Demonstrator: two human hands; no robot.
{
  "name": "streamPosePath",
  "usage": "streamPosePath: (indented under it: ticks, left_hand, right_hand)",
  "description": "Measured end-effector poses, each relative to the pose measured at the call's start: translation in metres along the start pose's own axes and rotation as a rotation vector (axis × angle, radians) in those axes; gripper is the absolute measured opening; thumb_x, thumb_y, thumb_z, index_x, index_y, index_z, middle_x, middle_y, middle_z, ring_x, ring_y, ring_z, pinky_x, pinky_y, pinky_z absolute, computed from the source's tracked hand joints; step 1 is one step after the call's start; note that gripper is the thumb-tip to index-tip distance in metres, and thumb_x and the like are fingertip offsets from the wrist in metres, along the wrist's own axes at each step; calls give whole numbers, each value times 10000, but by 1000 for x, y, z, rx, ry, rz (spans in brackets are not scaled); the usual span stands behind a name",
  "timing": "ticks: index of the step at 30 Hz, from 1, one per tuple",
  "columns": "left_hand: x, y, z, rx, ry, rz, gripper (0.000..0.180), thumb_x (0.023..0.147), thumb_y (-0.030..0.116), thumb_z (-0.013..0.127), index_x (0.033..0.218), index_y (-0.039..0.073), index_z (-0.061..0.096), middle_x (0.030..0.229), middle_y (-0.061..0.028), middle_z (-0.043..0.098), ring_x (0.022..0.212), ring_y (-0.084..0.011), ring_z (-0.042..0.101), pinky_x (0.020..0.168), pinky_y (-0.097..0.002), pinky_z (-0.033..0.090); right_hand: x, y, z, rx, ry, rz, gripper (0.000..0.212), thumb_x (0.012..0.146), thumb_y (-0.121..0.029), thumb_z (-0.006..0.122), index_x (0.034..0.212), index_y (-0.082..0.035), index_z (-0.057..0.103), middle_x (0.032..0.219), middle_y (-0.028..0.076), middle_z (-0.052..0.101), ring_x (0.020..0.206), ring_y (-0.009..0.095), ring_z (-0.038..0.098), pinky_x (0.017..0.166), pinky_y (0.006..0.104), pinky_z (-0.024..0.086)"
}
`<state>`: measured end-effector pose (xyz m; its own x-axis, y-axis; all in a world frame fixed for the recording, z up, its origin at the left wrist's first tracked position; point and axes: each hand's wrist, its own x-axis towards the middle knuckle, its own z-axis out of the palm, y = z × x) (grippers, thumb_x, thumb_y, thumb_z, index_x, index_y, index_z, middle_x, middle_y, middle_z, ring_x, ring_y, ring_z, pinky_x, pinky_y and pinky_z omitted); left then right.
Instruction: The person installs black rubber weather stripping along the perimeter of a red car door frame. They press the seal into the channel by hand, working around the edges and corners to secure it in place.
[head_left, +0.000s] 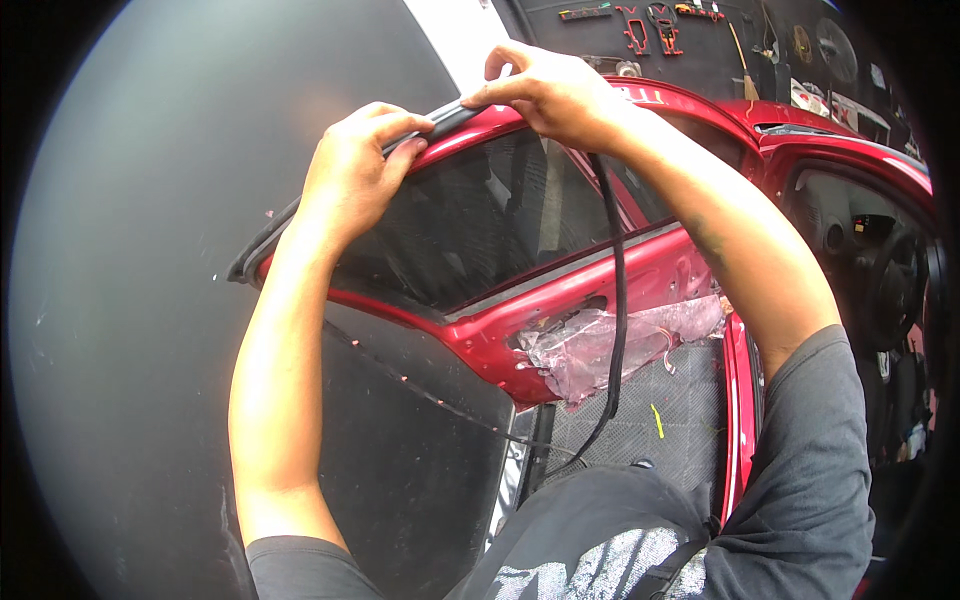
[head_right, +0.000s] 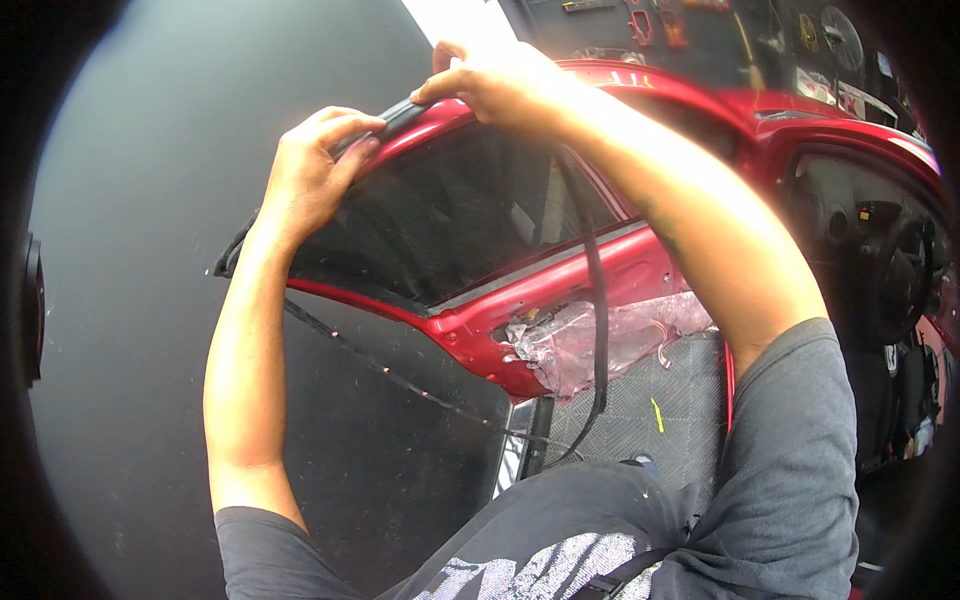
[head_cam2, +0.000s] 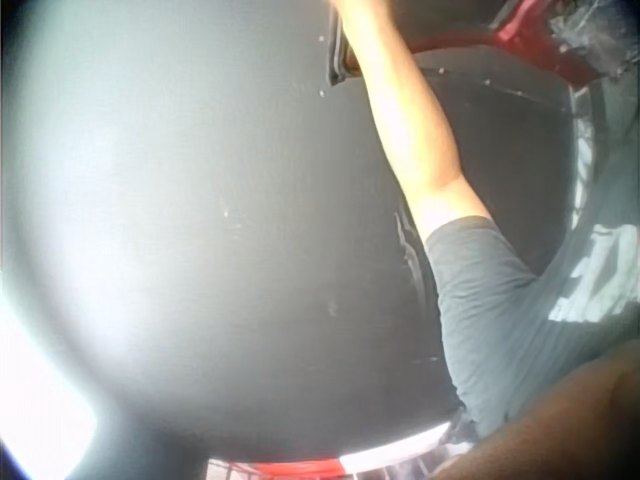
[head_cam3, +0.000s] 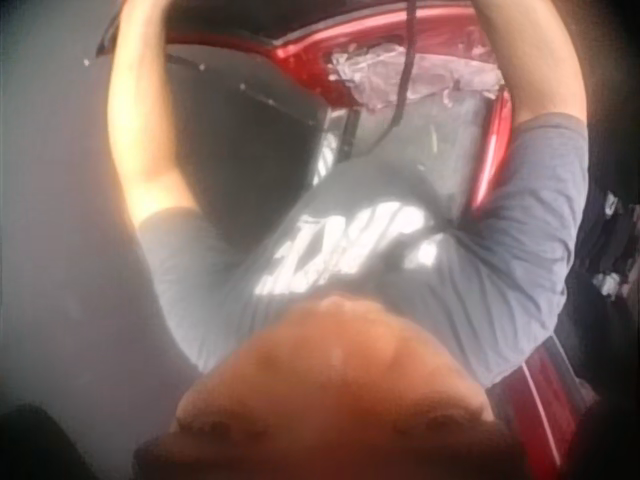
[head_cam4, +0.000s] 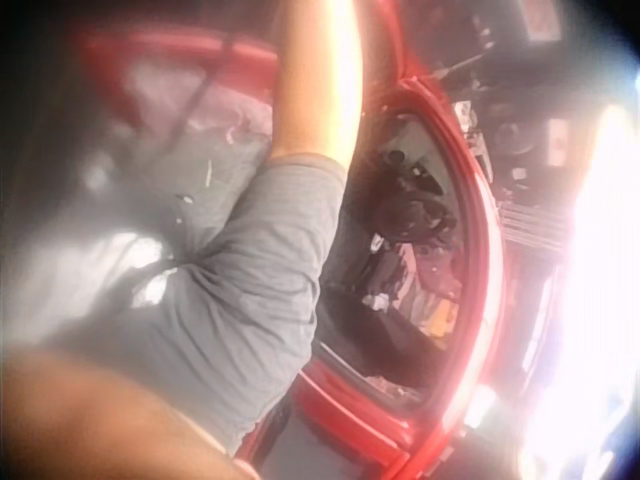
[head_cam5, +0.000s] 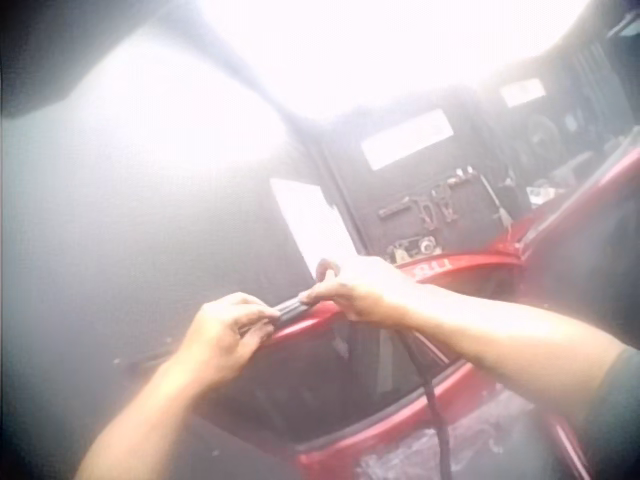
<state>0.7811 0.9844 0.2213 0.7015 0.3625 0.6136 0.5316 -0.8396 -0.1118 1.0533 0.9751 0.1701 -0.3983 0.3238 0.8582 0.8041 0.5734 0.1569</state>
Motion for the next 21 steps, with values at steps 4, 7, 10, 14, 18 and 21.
streamPosePath:
  ticks: [4,7,10,14,18,21]
  left_hand:
    - [4,4,3,18,14,2,211,941,97,713,1145,97,767,1089,-106,715,983,-302,710,886,-388,563]
    - [5,5,5,-20,29,11,202,941,90,705,1131,102,771,1062,-106,711,971,-311,709,886,-379,562]
    - [4,1,6,-22,-11,61,237,945,69,697,1172,103,758,1117,-104,699,1022,-279,687,898,-377,553]
    - [-6,-3,17,206,48,197,256,942,43,678,1192,66,727,1182,-113,677,1046,-321,667,883,-414,558]
    - [-6,8,27,222,95,171,261,915,62,712,1176,51,723,1188,-127,676,1057,-332,663,891,-414,555]
    - [-9,4,23,169,117,173,298,892,79,743,1189,60,728,1205,-134,676,1079,-331,664,912,-410,553]
  right_hand:
    - [0,9,1,-152,64,-133,467,843,36,661,1165,-286,764,1094,53,640,897,271,679,771,403,566]
    - [0,13,-1,-144,7,-135,489,829,29,676,1190,-293,746,1076,65,636,901,288,679,755,410,566]
    - [-9,15,1,-112,7,-173,530,821,34,683,1228,-302,724,1068,81,630,901,305,675,757,413,565]
    - [-25,6,-2,-89,-9,-116,632,811,34,706,1334,-319,664,1098,102,608,936,309,662,790,415,561]
    - [-74,-7,-5,25,75,152,604,857,-34,741,1419,-202,599,1019,112,604,905,294,640,835,419,545]
    - [-113,-30,-5,539,-180,745,738,878,-136,749,1542,-181,430,1046,139,596,863,279,664,772,420,546]
